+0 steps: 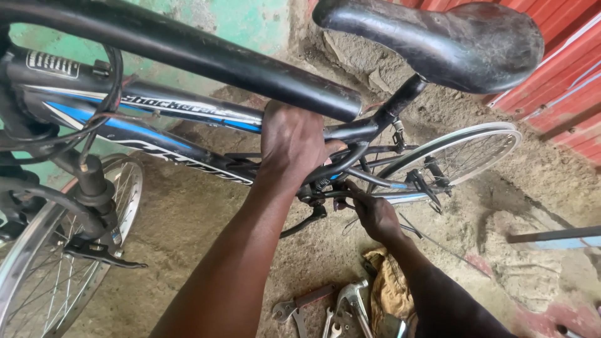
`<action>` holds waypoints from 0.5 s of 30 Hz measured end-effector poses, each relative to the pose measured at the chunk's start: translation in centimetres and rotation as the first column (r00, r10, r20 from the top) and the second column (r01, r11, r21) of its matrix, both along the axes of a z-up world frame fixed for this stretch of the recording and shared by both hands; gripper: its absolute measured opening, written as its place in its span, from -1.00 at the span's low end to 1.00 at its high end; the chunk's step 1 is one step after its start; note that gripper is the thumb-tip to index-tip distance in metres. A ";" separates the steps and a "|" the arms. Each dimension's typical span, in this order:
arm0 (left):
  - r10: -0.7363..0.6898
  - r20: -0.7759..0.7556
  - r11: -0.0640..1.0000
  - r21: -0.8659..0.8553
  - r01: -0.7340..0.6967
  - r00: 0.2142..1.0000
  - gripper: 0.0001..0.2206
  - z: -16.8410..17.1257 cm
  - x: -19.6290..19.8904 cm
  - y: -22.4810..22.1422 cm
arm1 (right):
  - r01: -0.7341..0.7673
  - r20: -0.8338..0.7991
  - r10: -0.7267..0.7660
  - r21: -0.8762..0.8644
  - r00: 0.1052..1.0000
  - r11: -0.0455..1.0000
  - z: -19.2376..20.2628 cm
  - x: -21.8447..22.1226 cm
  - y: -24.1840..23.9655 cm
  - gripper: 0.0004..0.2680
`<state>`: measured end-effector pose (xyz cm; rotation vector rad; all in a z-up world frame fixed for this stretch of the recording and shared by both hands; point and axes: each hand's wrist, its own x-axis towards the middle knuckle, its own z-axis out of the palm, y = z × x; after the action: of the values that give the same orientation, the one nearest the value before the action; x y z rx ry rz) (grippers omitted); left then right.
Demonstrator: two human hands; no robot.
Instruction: Repairing and maintaining a bicycle drivetrain by adjusting the chain and pedals using hand tools.
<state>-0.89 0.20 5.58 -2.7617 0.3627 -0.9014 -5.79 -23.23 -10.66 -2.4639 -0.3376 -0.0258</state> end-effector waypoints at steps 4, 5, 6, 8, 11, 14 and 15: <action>-0.108 0.240 0.984 -0.110 0.137 0.965 -0.35 -3.1 1.0 0.3 | -0.041 0.032 0.042 -0.043 0.999 0.998 -1.1 1.4 -1.5 -0.68; -0.119 0.441 0.964 -0.165 0.210 0.890 -0.21 -5.2 1.8 0.4 | -0.054 0.045 0.057 -0.054 0.997 0.997 -1.3 1.6 -1.8 -0.69; -0.119 0.446 0.964 -0.163 0.212 0.887 -0.21 -5.1 1.7 0.3 | -0.053 0.051 0.056 -0.055 0.997 0.997 -1.4 1.7 -1.5 -0.69; -0.093 0.450 0.971 -0.155 0.180 0.888 -0.05 -5.4 0.9 0.1 | -0.003 0.090 0.028 -0.266 0.996 0.964 -1.7 1.4 -1.0 -0.63; -0.036 -0.027 0.998 -0.048 0.035 0.999 -0.46 -1.6 0.7 0.1 | 0.079 0.141 -0.034 -0.330 0.989 0.941 -0.8 0.0 0.4 -0.61; -0.032 -0.047 0.998 -0.063 0.029 0.998 -0.45 -0.5 0.3 0.1 | 0.182 0.096 -0.154 -0.485 0.983 0.855 -2.1 0.5 2.3 -0.60; -0.031 -0.047 0.998 -0.061 0.028 0.998 -0.45 -1.1 0.5 0.1 | 0.181 0.096 -0.154 -0.484 0.983 0.856 -1.4 0.0 3.0 -0.60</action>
<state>-0.36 0.35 4.51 -2.8449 0.3918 -0.8679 -5.78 -20.27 -12.05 -3.0012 -0.1612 -0.0905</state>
